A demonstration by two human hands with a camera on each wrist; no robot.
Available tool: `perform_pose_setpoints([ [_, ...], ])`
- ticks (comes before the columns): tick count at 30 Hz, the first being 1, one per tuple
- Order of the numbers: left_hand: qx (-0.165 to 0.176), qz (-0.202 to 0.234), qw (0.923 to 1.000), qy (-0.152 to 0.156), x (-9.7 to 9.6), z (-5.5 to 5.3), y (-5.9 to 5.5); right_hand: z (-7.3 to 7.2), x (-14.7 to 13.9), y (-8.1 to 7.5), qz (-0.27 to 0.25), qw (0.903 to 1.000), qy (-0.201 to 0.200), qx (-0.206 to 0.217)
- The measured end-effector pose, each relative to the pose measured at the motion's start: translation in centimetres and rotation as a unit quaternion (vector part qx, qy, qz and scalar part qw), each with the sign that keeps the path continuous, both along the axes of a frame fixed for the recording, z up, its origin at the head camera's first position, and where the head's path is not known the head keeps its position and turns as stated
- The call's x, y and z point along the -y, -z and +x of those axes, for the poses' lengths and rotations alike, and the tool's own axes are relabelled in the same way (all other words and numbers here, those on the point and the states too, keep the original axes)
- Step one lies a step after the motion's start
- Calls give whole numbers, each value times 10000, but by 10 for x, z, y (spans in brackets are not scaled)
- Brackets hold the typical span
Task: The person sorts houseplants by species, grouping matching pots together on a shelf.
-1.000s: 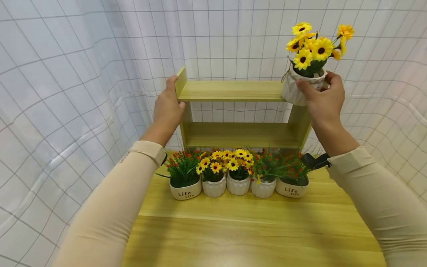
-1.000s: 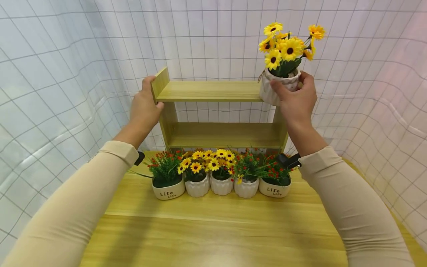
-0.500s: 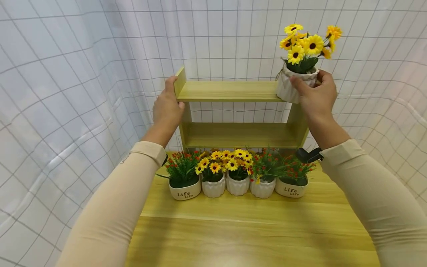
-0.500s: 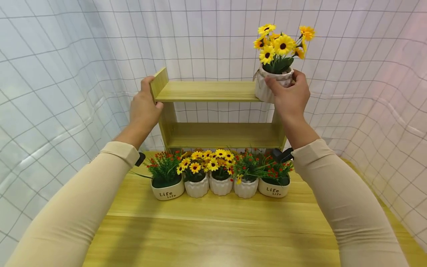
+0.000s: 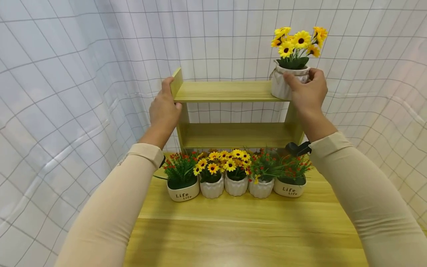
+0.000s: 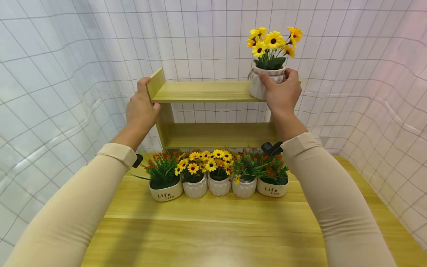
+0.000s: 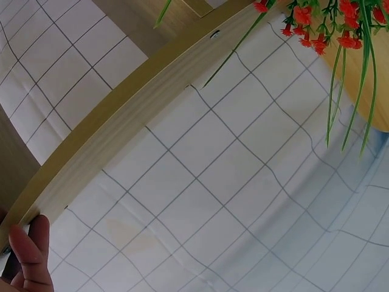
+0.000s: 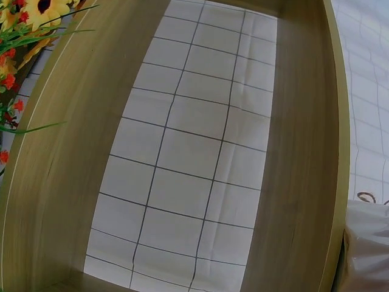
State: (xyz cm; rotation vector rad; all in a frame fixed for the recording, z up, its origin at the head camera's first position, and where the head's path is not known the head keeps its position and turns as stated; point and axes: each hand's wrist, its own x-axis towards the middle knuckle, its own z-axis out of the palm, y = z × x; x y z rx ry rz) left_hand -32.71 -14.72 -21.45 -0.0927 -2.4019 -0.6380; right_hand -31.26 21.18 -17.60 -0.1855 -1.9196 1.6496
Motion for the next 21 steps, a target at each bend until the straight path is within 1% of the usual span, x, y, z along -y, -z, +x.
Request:
perform_pose_setpoints([
  [4,-77,-4,10000,21,0,0,0,-4,4,0,191,9997,138,63],
  [8,-113,19,9999,49,1,1,1,-9,7,-1,243,9995,156,95],
  [14,-140,15,9999,66,0,1,1,-15,9,-3,455,9979,347,289],
  [21,-164,-9,9999,3,1,-1,2,-25,11,-6,373,9981,366,312],
])
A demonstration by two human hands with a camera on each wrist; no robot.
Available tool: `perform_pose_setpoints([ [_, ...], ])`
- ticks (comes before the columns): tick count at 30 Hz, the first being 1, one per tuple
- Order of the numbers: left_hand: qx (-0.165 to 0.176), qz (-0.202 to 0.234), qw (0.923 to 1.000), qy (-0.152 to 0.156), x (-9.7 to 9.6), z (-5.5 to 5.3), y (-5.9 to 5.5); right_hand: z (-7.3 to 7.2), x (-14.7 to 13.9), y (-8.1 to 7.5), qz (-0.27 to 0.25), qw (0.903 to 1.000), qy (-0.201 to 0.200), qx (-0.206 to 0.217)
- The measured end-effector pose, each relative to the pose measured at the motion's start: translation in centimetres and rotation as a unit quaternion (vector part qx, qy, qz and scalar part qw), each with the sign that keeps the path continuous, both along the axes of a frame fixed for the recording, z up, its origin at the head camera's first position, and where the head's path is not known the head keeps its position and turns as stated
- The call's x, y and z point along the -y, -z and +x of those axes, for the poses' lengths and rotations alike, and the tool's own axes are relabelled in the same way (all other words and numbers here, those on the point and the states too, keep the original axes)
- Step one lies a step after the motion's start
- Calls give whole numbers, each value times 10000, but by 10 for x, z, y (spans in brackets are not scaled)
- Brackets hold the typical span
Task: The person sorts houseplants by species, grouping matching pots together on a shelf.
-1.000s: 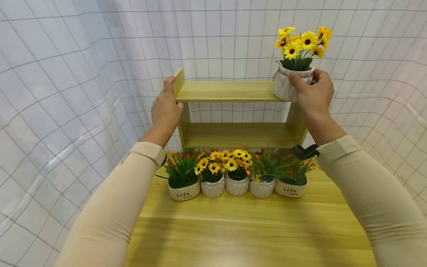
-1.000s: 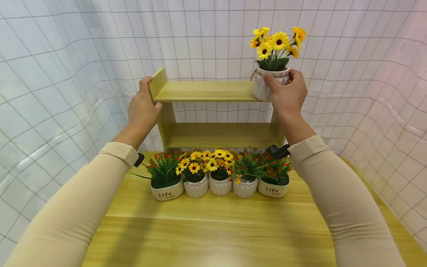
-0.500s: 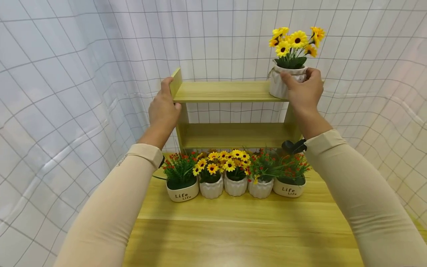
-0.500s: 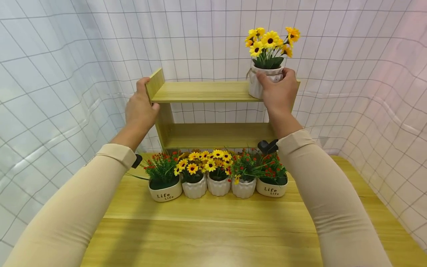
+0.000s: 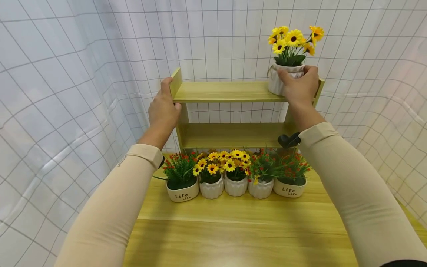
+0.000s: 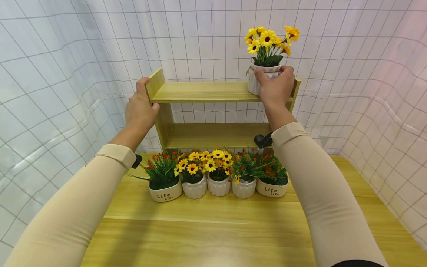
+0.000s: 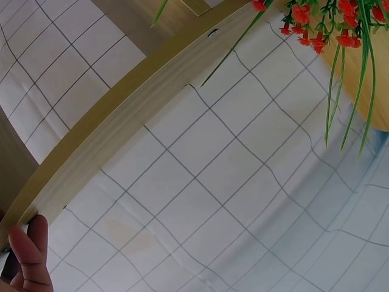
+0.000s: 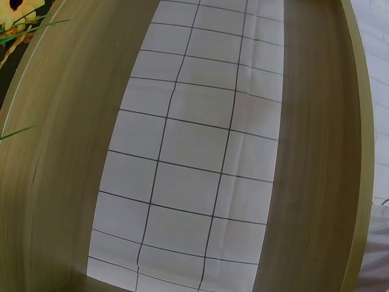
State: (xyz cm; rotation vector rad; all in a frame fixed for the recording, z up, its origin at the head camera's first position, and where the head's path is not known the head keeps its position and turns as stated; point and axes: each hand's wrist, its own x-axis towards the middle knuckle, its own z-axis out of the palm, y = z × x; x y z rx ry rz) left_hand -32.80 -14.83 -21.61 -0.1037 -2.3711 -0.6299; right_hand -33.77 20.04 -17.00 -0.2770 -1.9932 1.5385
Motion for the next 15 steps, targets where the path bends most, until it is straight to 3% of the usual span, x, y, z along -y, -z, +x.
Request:
perform_pose_setpoints([
  [8,-55,-12,10000,11,-1,0,-1,-4,0,-1,119,9998,152,57],
  [15,21,12,10000,-11,0,0,0,12,-1,1,69,10000,-52,-15],
])
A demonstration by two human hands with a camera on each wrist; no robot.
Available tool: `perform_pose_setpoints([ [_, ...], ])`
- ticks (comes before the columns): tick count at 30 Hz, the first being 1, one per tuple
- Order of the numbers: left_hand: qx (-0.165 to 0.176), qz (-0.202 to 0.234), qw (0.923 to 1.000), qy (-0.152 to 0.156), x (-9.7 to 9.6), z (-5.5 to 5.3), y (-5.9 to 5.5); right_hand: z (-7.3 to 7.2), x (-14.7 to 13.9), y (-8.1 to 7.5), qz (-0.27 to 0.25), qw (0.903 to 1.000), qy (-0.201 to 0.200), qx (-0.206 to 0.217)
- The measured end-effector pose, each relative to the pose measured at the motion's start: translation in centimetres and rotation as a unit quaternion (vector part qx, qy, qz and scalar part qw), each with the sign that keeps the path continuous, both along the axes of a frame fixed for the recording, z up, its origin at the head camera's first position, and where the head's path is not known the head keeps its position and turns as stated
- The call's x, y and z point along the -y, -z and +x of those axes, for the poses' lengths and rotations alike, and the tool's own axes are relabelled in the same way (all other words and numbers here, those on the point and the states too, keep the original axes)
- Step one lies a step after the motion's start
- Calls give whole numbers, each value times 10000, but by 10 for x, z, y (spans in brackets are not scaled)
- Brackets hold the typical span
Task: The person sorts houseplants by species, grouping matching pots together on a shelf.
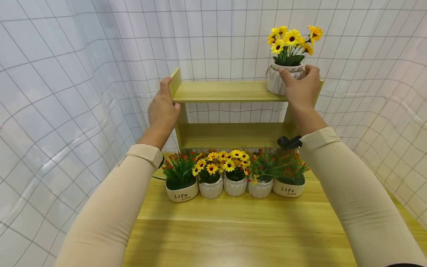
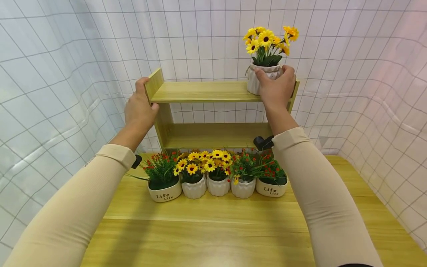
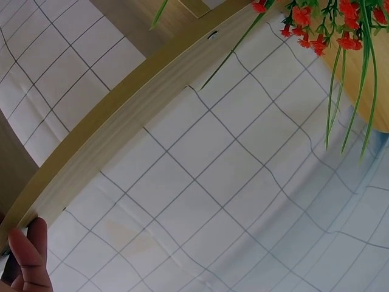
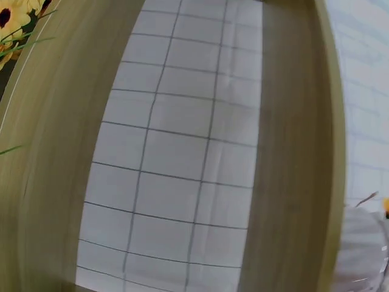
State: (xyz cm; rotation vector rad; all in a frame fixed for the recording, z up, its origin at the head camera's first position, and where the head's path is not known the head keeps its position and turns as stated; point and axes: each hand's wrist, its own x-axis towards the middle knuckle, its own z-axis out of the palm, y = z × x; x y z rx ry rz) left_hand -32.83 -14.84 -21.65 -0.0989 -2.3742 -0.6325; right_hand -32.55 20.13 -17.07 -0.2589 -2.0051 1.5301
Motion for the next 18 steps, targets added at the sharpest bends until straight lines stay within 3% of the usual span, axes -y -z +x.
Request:
perform_pose_setpoints([
  [10,-18,32,10000,-29,-1,0,0,55,12,9,-440,9906,-831,-993],
  [18,-36,26,10000,-34,-2,0,0,85,18,37,-937,9754,-1158,-1627],
])
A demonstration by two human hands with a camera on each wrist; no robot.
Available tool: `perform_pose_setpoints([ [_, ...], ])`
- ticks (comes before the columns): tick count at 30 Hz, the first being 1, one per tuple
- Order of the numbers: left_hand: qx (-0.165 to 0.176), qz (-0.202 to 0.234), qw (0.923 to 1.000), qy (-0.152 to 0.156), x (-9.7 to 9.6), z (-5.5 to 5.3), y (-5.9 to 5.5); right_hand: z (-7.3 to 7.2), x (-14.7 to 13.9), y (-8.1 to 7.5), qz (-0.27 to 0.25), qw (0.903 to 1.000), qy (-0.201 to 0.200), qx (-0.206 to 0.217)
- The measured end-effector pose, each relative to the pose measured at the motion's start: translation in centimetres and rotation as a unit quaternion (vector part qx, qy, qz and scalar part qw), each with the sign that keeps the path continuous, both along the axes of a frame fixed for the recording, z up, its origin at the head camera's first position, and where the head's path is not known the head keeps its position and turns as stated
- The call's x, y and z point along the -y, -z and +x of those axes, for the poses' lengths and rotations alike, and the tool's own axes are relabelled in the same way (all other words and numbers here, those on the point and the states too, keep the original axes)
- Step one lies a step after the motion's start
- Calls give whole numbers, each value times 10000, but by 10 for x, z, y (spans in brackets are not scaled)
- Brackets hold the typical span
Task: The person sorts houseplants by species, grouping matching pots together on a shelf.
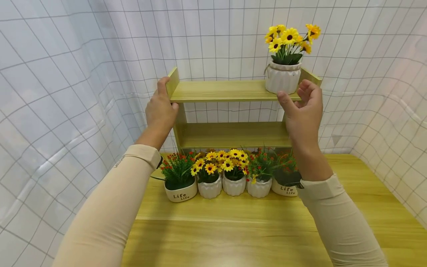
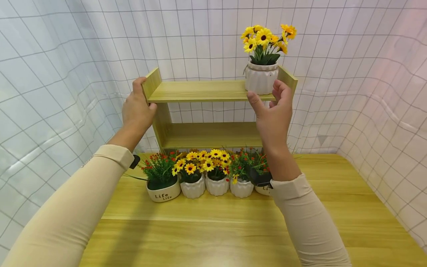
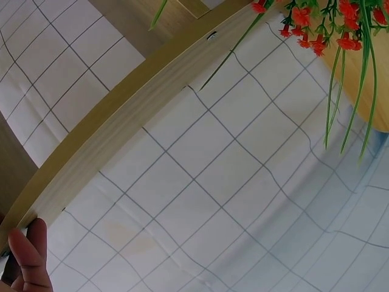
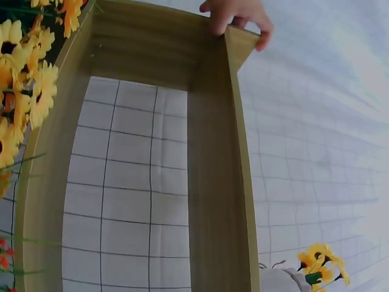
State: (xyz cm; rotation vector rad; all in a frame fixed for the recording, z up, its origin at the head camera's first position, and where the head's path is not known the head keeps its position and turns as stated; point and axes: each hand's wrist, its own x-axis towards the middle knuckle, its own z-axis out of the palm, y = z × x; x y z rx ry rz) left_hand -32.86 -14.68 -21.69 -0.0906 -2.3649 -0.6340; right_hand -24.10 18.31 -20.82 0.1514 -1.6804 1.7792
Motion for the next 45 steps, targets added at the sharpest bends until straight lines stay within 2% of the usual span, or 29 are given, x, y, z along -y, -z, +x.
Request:
perform_pose_setpoints([
  [5,-1,1,10000,25,0,0,1,14,4,23,-351,9990,-257,-54],
  [9,5,3,10000,20,-1,0,1,25,9,43,-247,9994,-222,132],
  [18,74,22,10000,-10,-1,1,1,37,26,95,166,9983,-493,256],
  [24,-76,15,10000,44,1,0,0,45,39,125,752,9952,-397,480],
  [29,-17,51,10000,28,2,-1,-1,52,53,146,1095,9917,-293,599],
  [38,90,20,10000,1,-1,-1,-1,67,67,175,771,9904,-530,1016],
  [45,83,18,10000,-5,-1,-2,0,75,81,196,1107,9832,-687,1280],
])
